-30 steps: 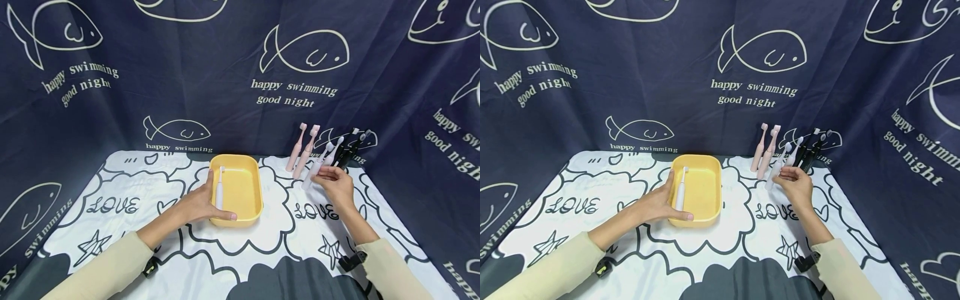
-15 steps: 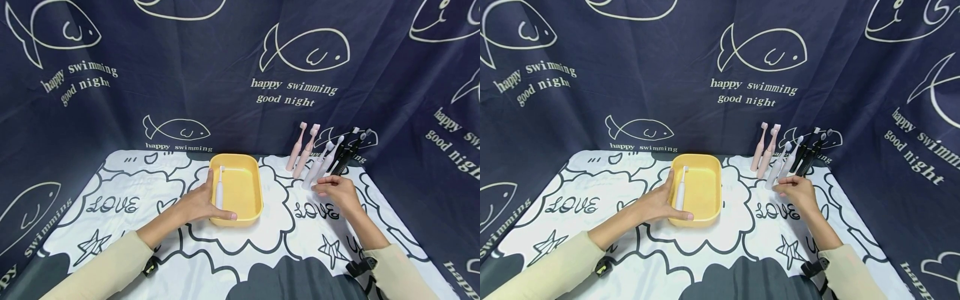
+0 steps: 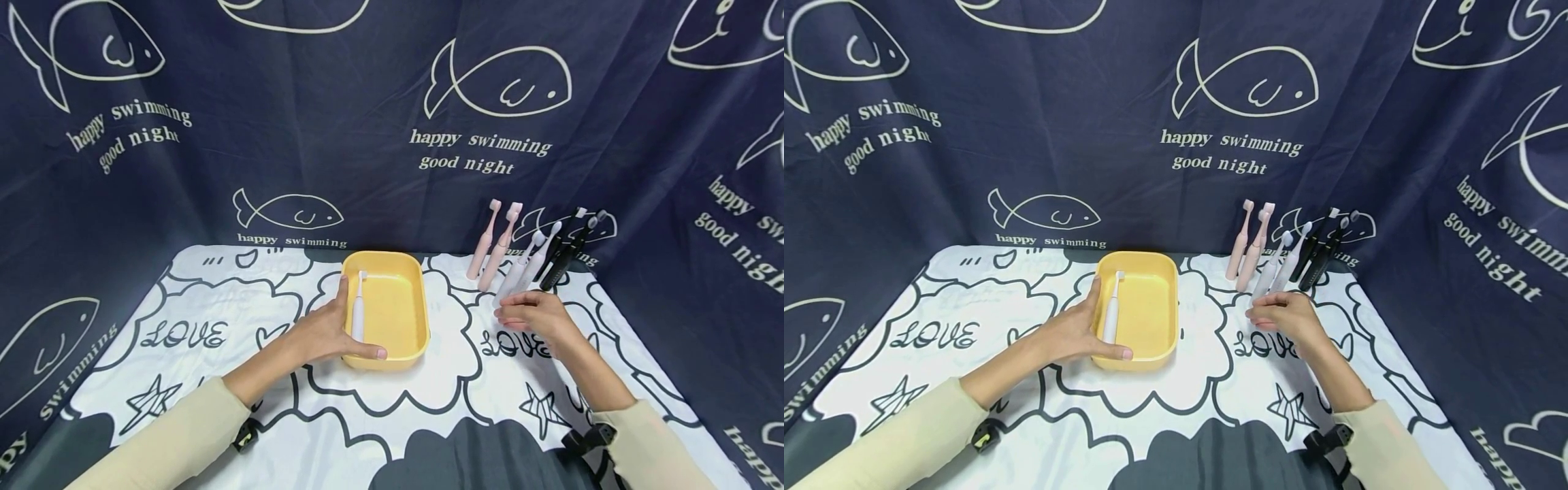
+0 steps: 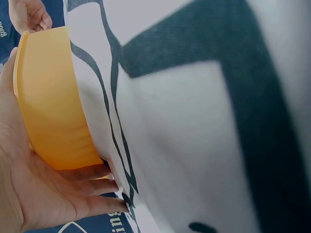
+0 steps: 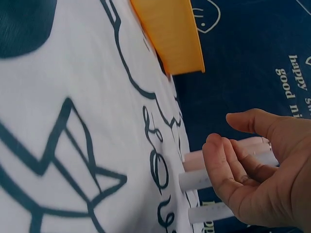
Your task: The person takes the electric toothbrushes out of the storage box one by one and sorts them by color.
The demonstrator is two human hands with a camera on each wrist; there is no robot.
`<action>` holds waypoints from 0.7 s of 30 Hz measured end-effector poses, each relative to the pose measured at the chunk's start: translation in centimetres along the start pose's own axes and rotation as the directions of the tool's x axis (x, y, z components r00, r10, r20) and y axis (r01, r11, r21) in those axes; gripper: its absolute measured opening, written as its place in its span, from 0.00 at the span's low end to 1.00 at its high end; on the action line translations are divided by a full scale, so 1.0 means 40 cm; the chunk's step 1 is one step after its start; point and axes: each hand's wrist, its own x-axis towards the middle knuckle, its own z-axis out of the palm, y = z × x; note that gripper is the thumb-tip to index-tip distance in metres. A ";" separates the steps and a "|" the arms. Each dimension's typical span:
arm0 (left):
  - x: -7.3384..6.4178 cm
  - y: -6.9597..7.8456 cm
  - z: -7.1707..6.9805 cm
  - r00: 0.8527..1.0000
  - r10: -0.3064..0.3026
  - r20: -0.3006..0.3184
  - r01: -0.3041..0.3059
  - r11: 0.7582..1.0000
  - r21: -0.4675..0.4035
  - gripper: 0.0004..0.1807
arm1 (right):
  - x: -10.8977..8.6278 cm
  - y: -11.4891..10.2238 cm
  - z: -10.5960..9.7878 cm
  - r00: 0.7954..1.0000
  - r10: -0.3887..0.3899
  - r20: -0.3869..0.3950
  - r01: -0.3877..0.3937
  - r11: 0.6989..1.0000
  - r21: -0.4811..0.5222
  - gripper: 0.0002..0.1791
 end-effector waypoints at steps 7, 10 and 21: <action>0.003 0.000 -0.001 1.000 -0.009 -0.005 0.009 1.000 0.022 0.99 | 0.002 -0.018 0.027 0.997 -0.026 0.069 0.020 0.996 0.091 0.28; 0.007 0.002 -0.002 1.000 -0.010 -0.004 0.010 1.000 0.026 0.99 | 0.003 -0.027 0.036 0.996 -0.041 0.085 0.031 0.993 0.116 0.28; 0.005 0.001 -0.001 1.000 -0.013 -0.004 0.013 1.000 0.021 0.99 | 0.010 -0.055 0.088 0.987 -0.082 0.139 0.061 0.986 0.153 0.27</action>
